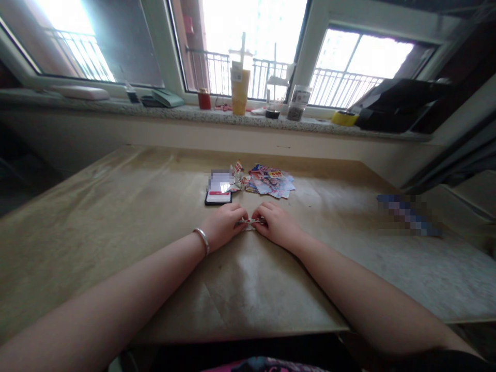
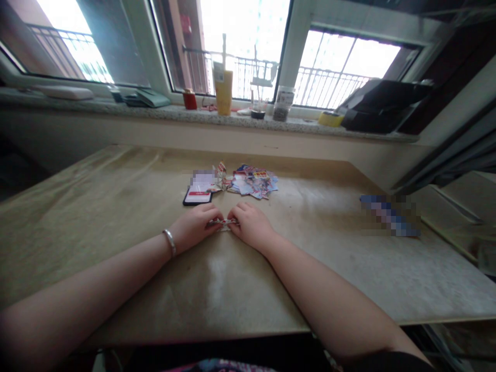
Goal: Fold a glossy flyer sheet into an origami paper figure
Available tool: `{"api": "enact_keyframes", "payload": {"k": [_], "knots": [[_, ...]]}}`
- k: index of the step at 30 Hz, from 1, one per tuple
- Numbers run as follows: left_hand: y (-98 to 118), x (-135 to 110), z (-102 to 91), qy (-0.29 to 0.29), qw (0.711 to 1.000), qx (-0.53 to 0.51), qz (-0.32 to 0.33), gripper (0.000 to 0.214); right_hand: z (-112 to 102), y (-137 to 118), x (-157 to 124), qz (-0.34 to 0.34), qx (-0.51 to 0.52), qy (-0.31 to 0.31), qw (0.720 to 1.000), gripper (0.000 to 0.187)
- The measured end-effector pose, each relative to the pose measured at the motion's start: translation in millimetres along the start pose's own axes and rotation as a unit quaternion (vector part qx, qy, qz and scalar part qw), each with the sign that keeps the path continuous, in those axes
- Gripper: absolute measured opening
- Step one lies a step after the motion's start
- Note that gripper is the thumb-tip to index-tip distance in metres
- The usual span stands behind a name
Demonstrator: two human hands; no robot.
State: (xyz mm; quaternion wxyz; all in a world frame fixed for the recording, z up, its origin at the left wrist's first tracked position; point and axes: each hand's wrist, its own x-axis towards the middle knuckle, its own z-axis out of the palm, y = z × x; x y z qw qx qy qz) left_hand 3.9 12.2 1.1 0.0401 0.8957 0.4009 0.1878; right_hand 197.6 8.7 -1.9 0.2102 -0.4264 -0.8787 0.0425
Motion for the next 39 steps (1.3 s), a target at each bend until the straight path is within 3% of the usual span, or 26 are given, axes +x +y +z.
{"api": "enact_keyframes", "payload": {"k": [12,28,39], "knots": [[-1,-3,-0.5,-0.009,0.999,0.008,0.034,0.007,-9,-1,-5,-0.019,-0.011,-0.034,0.999,0.006],[0,0,-1.0,-0.025,0.993,0.102,0.052,0.019,-5,-5,-4,-0.016,-0.017,-0.025,0.999,0.006],[2,1,-1.6,-0.029,0.989,0.127,0.074,0.017,-11,-6,-3,-0.009,-0.092,-0.066,0.994,0.014]]}}
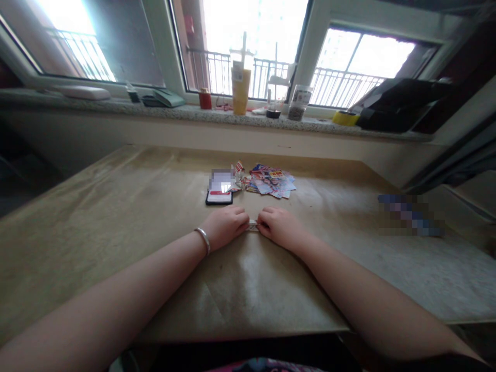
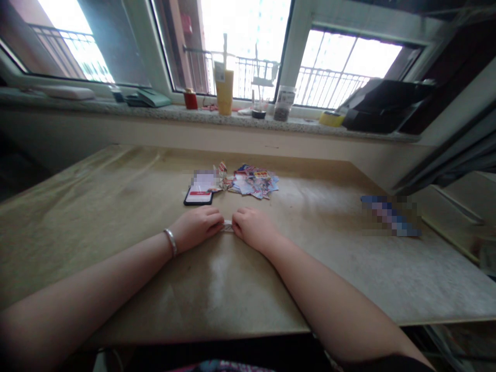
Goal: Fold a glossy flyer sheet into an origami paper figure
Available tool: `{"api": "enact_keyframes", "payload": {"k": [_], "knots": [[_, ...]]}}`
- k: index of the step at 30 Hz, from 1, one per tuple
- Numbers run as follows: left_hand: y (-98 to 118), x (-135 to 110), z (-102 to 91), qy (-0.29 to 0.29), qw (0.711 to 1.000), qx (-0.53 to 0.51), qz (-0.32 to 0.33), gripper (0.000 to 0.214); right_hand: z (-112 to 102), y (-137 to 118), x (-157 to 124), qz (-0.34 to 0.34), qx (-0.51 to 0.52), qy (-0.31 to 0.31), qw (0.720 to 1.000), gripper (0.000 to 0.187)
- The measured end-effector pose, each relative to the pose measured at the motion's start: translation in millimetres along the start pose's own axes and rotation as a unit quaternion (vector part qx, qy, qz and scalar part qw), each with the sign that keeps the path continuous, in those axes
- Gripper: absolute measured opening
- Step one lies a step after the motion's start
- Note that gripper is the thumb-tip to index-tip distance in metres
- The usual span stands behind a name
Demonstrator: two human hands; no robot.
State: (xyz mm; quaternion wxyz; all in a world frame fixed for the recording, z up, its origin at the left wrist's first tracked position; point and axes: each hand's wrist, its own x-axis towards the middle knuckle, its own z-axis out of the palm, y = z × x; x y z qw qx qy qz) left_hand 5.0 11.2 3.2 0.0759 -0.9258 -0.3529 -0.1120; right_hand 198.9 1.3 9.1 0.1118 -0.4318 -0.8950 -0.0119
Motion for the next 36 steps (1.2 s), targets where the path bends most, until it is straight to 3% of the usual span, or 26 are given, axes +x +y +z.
{"api": "enact_keyframes", "payload": {"k": [22,27,32,36], "knots": [[-5,-4,-4.6,-0.026,0.999,-0.019,-0.016,0.015,-14,5,-7,0.032,-0.086,-0.037,0.995,0.024],[-11,-6,-4.2,-0.020,0.994,-0.076,-0.076,0.011,-9,9,-6,0.049,-0.036,-0.028,0.998,0.022],[-15,-5,-1.3,-0.011,0.985,-0.148,-0.088,0.010,-4,10,-7,0.049,-0.013,0.001,0.999,0.021],[-18,-6,1.1,-0.001,0.970,-0.228,-0.089,0.015,-4,9,-8,0.033,0.021,0.081,0.996,0.019]]}}
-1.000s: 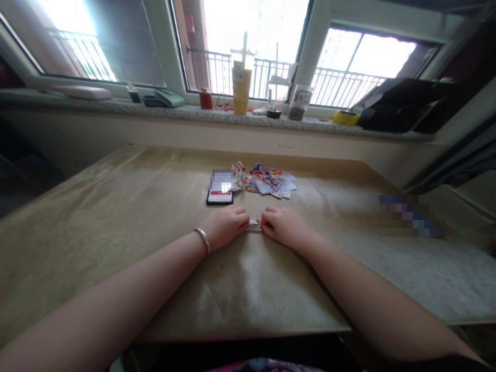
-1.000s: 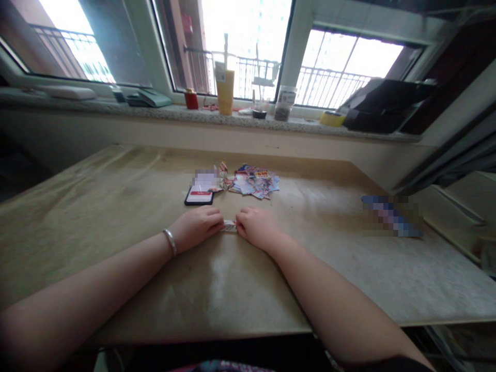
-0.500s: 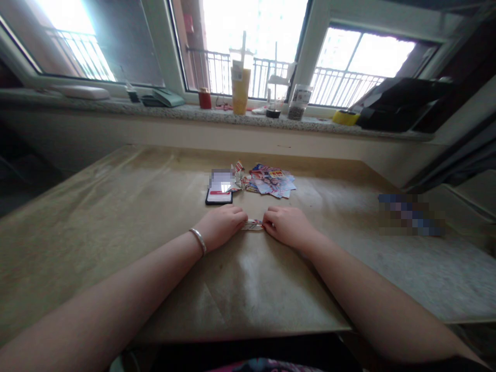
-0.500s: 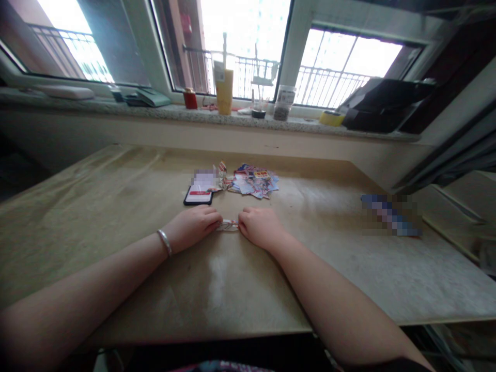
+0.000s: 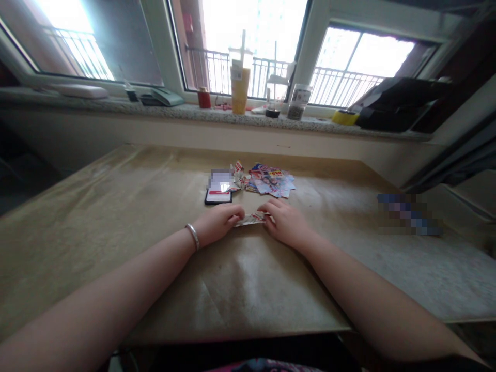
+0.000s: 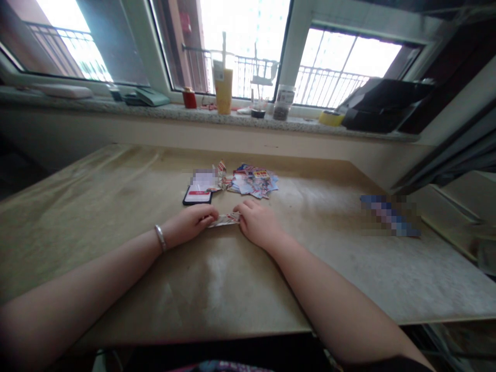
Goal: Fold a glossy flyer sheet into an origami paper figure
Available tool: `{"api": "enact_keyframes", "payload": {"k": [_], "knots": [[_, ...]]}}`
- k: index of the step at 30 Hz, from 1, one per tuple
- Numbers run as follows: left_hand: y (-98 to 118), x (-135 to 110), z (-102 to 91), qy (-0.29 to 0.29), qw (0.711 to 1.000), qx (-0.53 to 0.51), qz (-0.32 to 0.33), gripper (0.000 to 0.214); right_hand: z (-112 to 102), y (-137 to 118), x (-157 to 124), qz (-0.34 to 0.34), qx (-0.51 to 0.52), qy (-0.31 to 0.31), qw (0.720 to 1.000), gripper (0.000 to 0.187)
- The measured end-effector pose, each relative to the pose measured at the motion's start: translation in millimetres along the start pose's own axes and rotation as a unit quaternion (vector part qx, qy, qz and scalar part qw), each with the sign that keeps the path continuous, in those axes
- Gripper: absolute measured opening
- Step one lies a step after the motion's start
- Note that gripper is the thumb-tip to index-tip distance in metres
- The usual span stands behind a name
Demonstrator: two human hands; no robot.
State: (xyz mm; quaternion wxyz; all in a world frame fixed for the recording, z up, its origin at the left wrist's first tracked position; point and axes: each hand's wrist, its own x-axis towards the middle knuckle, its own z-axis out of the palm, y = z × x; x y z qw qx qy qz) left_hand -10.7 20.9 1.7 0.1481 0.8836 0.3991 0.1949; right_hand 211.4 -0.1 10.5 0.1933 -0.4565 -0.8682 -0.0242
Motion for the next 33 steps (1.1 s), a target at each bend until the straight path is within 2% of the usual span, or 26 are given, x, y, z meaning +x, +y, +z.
{"api": "enact_keyframes", "payload": {"k": [3,8,10,14,23,33], "knots": [[1,-2,1.3,-0.016,0.999,-0.049,0.003,0.017,0,-2,0,-0.041,0.066,0.023,0.997,0.015],[8,-2,2.2,-0.040,0.992,-0.119,-0.006,0.019,4,-6,0,-0.069,0.156,-0.014,0.985,0.009],[10,0,0.6,-0.039,0.992,-0.124,-0.005,0.022,6,-6,0,-0.061,0.173,-0.023,0.983,0.009],[11,1,-1.6,-0.034,0.997,-0.063,0.016,0.026,11,-2,2,-0.036,0.185,-0.027,0.982,0.010],[5,1,7.9,0.002,0.999,0.009,0.035,0.014,16,-2,6,-0.027,0.106,0.017,0.994,0.008],[5,2,9.2,0.025,0.995,0.051,0.083,0.015,13,-11,8,-0.072,-0.039,-0.013,0.997,0.013]]}}
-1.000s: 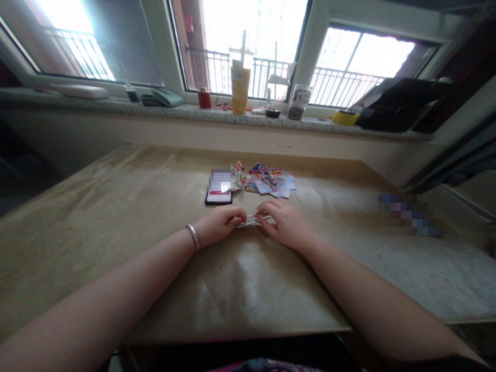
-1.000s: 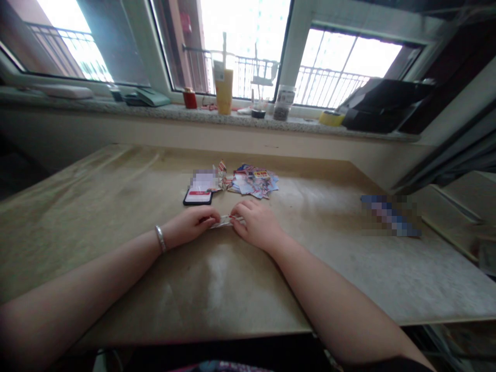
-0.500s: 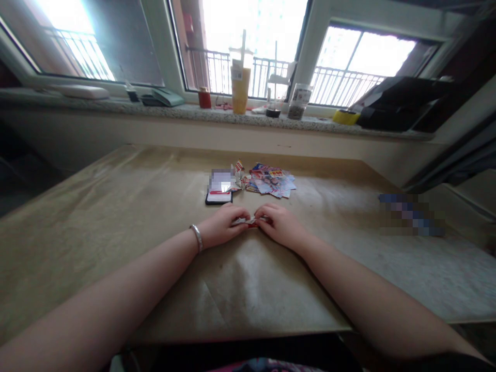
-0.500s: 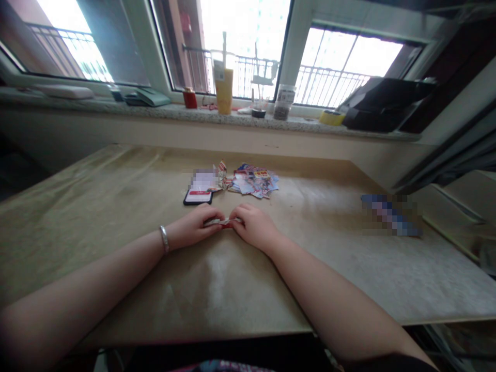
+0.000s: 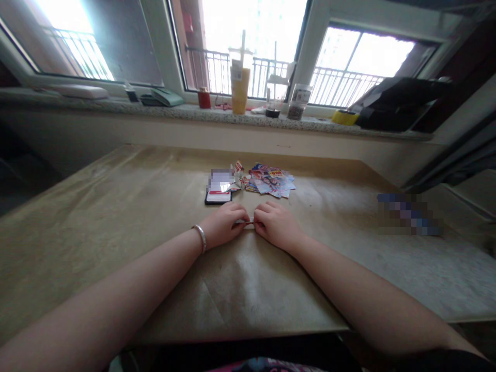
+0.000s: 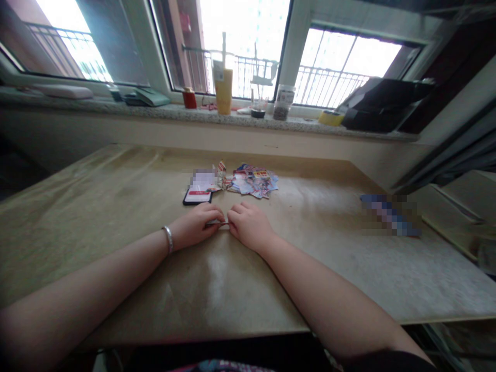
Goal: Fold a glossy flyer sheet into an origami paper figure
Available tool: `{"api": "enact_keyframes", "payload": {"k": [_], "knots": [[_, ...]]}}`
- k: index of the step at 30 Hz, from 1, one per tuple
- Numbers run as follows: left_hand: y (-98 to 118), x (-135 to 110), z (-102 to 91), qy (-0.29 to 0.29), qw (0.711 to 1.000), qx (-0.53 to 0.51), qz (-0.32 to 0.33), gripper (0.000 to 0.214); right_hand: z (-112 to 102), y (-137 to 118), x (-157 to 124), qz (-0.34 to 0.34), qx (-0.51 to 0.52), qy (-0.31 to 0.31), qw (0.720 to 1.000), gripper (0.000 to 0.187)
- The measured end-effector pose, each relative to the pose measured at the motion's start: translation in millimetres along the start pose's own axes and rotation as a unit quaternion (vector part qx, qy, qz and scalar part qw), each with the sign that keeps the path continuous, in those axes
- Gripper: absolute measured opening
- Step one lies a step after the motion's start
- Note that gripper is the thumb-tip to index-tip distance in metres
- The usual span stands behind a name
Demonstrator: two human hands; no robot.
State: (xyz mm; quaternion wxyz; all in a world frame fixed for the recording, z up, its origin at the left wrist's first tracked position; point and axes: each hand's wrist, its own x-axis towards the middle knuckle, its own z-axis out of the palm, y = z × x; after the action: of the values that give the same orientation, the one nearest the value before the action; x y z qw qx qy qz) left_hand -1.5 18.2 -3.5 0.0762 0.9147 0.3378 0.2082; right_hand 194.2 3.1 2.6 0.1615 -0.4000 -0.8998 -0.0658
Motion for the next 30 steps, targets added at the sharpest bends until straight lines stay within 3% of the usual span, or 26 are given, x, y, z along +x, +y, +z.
{"api": "enact_keyframes", "payload": {"k": [12,17,25,30], "knots": [[9,-1,-8.4,-0.033,0.997,0.061,0.020,0.019,-3,2,-3,0.001,0.070,-0.025,0.997,0.015],[9,-1,-8.3,-0.032,0.997,0.061,0.022,0.019,-5,-1,-4,0.007,0.049,-0.030,0.998,0.014],[7,0,-7.6,-0.034,0.997,0.068,0.023,0.017,-5,-9,0,0.073,0.006,-0.038,0.997,0.015],[6,0,-9.1,-0.039,0.996,0.069,0.035,0.019,-3,-6,0,0.051,0.011,-0.044,0.998,0.016]]}}
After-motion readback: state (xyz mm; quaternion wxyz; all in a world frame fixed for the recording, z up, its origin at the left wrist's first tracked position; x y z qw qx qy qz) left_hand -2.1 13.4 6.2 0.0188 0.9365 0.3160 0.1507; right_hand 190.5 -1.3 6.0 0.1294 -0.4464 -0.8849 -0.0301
